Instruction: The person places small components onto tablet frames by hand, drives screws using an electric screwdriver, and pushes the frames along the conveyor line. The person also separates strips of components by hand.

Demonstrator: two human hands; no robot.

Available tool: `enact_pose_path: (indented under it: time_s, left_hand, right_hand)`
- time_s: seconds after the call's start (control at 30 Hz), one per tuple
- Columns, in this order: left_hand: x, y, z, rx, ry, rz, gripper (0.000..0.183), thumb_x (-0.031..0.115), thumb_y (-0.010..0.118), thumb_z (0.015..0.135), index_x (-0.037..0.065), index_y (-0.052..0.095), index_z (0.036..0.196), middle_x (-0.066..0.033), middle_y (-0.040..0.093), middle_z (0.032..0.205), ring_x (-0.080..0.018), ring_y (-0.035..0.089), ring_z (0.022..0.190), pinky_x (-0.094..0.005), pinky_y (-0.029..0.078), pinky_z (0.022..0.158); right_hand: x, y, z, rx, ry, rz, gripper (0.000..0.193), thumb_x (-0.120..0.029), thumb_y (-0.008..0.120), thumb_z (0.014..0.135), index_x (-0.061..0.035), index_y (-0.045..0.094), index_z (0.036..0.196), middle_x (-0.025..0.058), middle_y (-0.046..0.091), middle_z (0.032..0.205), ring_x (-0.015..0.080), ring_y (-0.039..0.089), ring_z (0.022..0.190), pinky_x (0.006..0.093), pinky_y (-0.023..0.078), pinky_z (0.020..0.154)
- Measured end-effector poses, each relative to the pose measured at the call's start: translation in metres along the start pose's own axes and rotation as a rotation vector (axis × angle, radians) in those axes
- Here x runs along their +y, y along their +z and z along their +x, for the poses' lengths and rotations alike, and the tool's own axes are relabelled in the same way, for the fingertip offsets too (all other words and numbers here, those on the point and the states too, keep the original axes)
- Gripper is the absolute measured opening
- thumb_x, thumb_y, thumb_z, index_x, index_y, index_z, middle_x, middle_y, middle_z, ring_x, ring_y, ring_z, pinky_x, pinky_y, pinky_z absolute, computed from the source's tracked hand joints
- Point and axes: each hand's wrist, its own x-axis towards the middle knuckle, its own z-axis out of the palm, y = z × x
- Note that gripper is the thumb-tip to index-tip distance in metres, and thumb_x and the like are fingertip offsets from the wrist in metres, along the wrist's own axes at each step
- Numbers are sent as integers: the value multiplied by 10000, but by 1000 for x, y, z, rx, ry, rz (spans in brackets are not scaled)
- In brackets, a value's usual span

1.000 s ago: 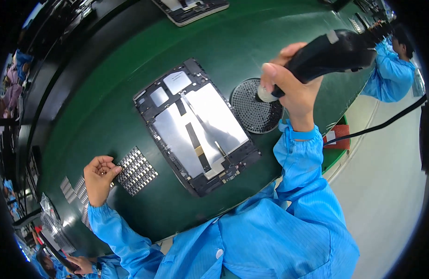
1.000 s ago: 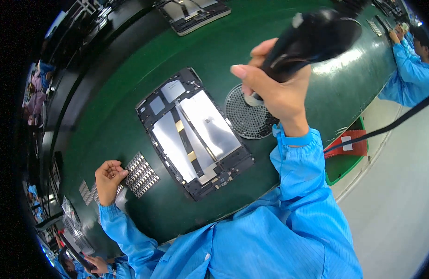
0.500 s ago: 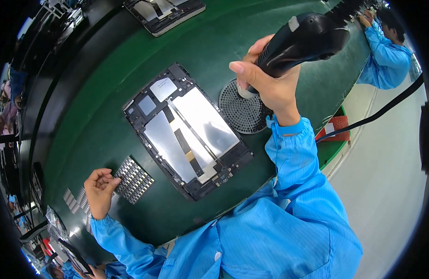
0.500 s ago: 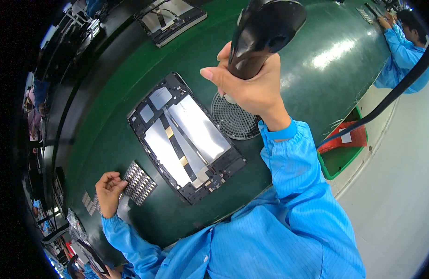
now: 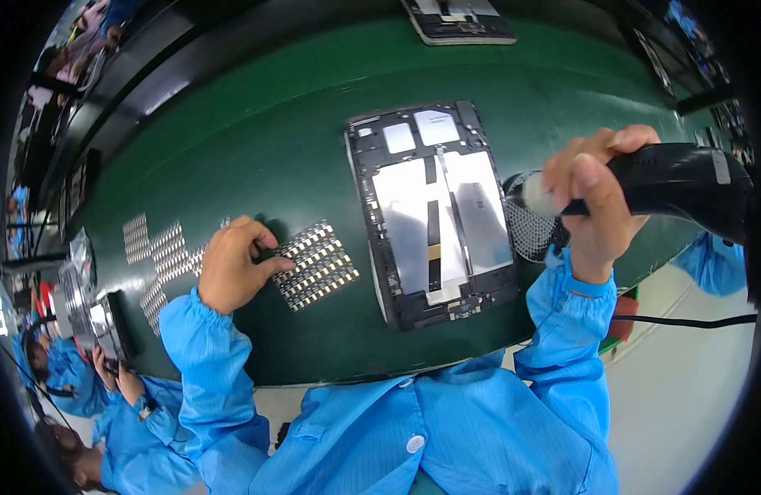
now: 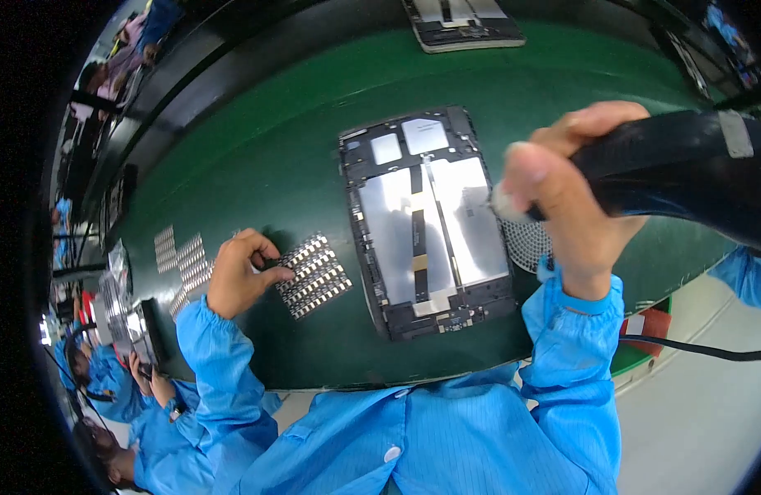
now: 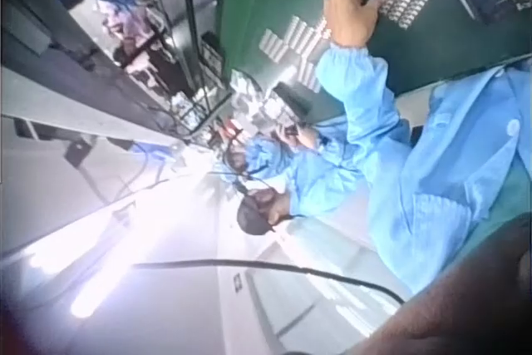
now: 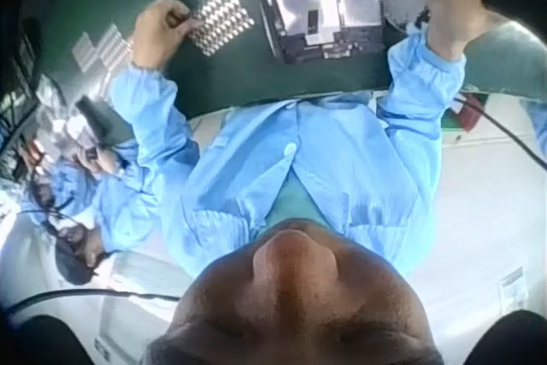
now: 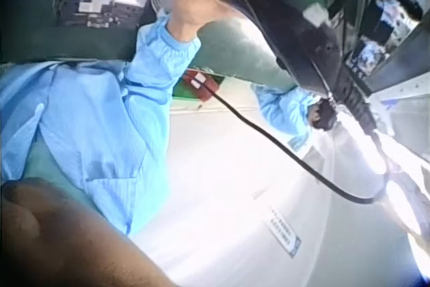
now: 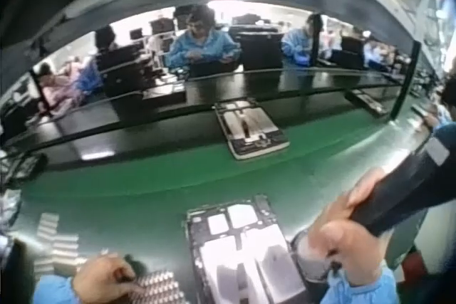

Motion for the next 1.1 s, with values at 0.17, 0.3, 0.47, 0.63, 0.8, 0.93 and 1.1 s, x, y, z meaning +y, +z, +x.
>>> enact_pose_path:
  time_s: [0.17,0.3,0.47,0.63,0.8,0.93,1.1]
  left_hand:
    - [-11,2,-8,-37,-207,-234,293,80,828,601,-19,624,786,-86,605,704,-143,560,590,-265,456,534]
    - [-23,11,-11,41,-274,-624,207,-11,788,644,-35,640,787,-36,608,660,-72,539,594,-217,458,534]
    - [-12,14,-17,239,-237,-352,140,-42,752,646,-14,644,730,-63,612,650,-127,589,578,-257,469,525]
    - [6,27,-25,468,-21,-45,130,-33,708,599,29,628,681,-94,607,688,-303,571,661,-389,480,628]
    - [7,49,-26,462,255,-263,146,-40,700,613,28,609,705,-87,621,757,-290,581,686,-368,479,617]
    - [-6,40,-27,461,231,-214,137,-42,702,642,14,641,750,-96,616,763,-285,590,693,-358,484,603]
    - [-1,33,-31,582,148,-246,133,-35,693,712,-6,663,838,-121,619,774,-270,611,681,-335,492,592]
  right_hand:
    - [19,77,9,-355,73,-21,355,69,633,767,-47,435,1038,62,520,643,149,528,482,299,476,470]
    - [35,124,15,-387,127,36,349,68,702,734,-23,473,982,83,581,640,141,575,510,258,484,479]
    - [54,130,7,-389,181,32,320,88,709,722,-11,506,950,81,582,623,134,573,493,244,482,466]
    - [59,133,6,-375,224,10,336,90,697,729,-13,484,968,92,571,626,149,577,489,255,481,457]
    - [62,134,4,-371,254,6,336,85,696,734,-15,476,968,94,568,625,151,577,488,256,478,461]
    - [65,136,4,-377,264,32,328,83,699,733,-15,475,953,94,572,621,147,575,488,255,478,467]
    - [65,136,3,-407,249,18,326,93,697,728,-15,475,940,87,578,621,139,574,495,247,475,471]
